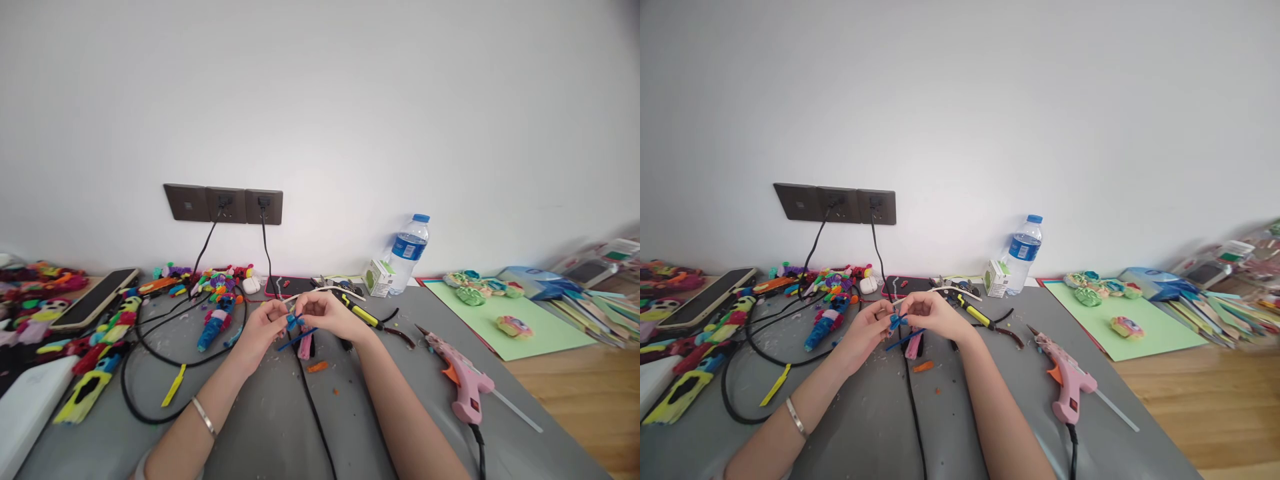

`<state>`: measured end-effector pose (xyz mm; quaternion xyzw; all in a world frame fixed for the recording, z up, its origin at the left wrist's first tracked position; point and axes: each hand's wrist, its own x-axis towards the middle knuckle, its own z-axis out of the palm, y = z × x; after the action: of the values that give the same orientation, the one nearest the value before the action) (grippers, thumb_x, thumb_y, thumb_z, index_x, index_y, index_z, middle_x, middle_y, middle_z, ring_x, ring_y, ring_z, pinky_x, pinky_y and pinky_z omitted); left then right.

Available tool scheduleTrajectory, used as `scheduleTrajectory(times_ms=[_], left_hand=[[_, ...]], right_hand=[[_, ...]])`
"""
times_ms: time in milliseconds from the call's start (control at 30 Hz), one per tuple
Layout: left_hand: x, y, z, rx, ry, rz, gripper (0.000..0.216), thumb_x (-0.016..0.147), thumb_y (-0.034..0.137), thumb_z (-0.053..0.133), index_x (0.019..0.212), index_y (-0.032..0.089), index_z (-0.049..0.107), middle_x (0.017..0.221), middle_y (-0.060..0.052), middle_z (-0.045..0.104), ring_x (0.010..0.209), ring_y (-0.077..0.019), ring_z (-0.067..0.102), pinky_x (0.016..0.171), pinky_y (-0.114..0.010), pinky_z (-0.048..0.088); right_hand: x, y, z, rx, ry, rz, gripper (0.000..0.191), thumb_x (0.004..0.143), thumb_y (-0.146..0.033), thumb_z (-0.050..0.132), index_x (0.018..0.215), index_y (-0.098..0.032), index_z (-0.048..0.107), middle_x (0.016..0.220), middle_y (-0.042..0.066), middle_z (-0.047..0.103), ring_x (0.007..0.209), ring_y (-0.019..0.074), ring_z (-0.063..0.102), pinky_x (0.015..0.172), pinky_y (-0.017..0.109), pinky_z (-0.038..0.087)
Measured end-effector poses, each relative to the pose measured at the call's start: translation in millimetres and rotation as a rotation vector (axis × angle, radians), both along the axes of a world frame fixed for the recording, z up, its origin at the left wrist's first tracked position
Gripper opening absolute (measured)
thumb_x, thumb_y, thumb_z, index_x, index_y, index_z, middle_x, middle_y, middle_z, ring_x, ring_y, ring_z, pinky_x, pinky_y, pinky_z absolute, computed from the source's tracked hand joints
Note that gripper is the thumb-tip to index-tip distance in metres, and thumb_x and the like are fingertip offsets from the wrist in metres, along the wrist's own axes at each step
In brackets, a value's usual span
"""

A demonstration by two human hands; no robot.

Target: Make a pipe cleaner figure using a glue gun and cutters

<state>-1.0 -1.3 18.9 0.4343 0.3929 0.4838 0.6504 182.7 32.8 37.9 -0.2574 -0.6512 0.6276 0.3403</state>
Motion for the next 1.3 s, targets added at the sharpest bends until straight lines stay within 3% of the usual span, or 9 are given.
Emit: scheduleTrajectory(times_ms=[133,267,433,533,1300], left_hand=[[-2.2,0.8,-0.5,0.050,0.048,0.066,0.030,0.074,0.046,0.073,0.079,0.018,0.062,0.071,0.002,0.056,0.061,-0.0097,0.047,0.057,-0.022,0.038],[-4.6,2.2,-1.4,0.214,0.155,0.178,0.031,0.082,0.049,0.063,0.084,0.018,0.065,0.077,-0.002,0.059,0.066,-0.0129,0.050,0.058,-0.023,0.040],[-6.0,0.9,-0.7,0.508,0.286,0.222,0.014,0.080,0.031,0.065,0.089,0.020,0.066,0.090,-0.004,0.057,0.072,-0.0143,0.052,0.060,-0.024,0.043],[-6.0,-1.0,1.1,0.601,0.362,0.233,0.011,0.080,0.022,0.062,0.090,0.020,0.066,0.096,-0.004,0.056,0.069,-0.0126,0.052,0.060,-0.024,0.043],[-7.1,-0.3,-1.0,0.608,0.326,0.230,0.004,0.080,0.017,0.060,0.082,0.019,0.063,0.095,-0.005,0.051,0.079,-0.0152,0.053,0.061,-0.023,0.043]], right_hand=[[0.6,0.7,0.0,0.026,0.006,-0.033,0.021,0.078,-0.031,0.074,0.084,-0.015,0.062,0.075,0.000,0.061,0.062,0.0102,0.058,0.060,0.024,0.052],[0.9,3.5,-1.5,0.085,0.056,-0.121,0.020,0.079,-0.032,0.073,0.084,-0.017,0.062,0.074,0.001,0.060,0.060,0.0107,0.056,0.057,0.023,0.049],[0.3,6.1,-2.8,0.178,0.102,-0.211,0.017,0.080,-0.033,0.071,0.083,-0.018,0.062,0.080,0.002,0.059,0.069,0.0130,0.055,0.059,0.024,0.048],[-0.9,5.5,-3.8,0.213,0.077,-0.208,0.013,0.081,-0.029,0.070,0.084,-0.018,0.063,0.080,0.002,0.059,0.071,0.0137,0.055,0.061,0.024,0.046],[-6.8,-1.3,4.3,0.280,0.052,-0.197,0.008,0.081,-0.024,0.068,0.082,-0.018,0.064,0.081,0.002,0.060,0.072,0.0135,0.054,0.065,0.026,0.047]])
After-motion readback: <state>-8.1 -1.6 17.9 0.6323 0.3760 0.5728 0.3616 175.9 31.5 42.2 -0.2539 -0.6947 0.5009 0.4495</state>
